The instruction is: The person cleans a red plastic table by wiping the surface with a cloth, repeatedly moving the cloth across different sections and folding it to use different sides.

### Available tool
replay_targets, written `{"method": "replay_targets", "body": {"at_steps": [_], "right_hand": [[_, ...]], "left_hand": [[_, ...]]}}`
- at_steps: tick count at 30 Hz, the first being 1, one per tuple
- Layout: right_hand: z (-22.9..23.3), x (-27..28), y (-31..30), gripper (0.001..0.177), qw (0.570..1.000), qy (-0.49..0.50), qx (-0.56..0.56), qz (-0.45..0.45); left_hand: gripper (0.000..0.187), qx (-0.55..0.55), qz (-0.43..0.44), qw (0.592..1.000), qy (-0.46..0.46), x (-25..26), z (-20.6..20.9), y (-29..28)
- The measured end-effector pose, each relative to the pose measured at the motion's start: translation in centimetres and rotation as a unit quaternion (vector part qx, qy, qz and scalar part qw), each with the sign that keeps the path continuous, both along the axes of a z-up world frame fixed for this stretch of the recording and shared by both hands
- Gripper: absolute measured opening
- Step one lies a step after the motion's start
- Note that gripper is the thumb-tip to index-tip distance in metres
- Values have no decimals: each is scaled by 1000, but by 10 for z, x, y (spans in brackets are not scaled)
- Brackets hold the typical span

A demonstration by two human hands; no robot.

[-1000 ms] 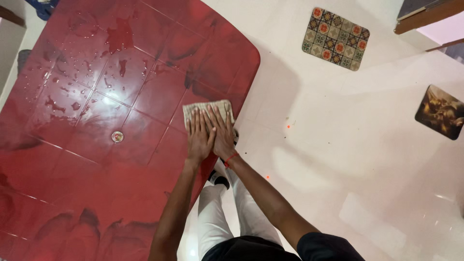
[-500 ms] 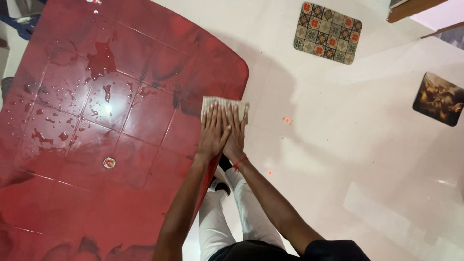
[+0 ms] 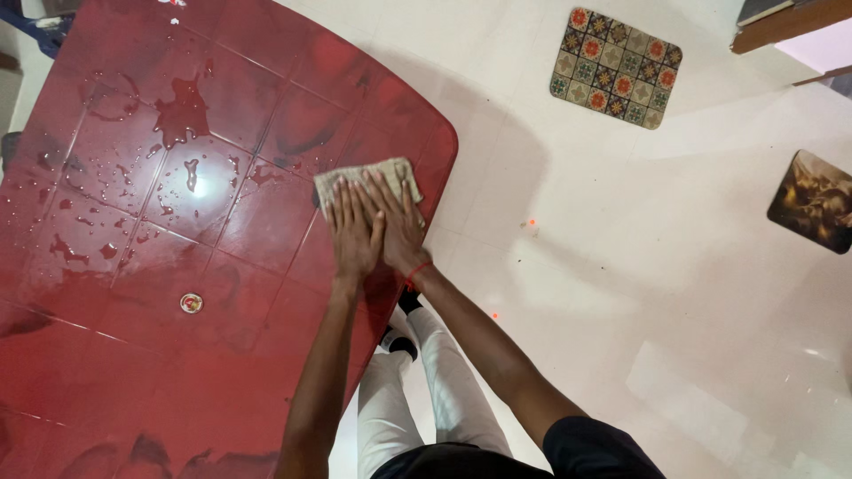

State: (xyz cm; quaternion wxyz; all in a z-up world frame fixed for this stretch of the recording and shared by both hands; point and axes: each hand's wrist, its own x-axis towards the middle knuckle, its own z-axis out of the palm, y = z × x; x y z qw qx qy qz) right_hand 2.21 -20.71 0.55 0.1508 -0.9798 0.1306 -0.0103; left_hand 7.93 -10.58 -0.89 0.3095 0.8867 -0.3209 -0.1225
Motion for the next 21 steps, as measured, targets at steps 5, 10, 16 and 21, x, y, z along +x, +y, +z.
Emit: {"method": "replay_targets", "body": {"at_steps": [5,10,16,21], "right_hand": [[-9,11,-62,57,994,-38,-1,-99],[-12,-12,-59,61,988,-19,32,-149],[6,-72,22,64,987,-1,82,-139],[14,-74,66,68,998,0,67,2]], "left_hand": [[76,1,-72,997,-35,27,-7,-75],[74,-9,-126,992,-26,10,5,-84],[71,-3,-92,995,47,-51,40,-2],[75,19,37,994,100,-85,51,63]]}}
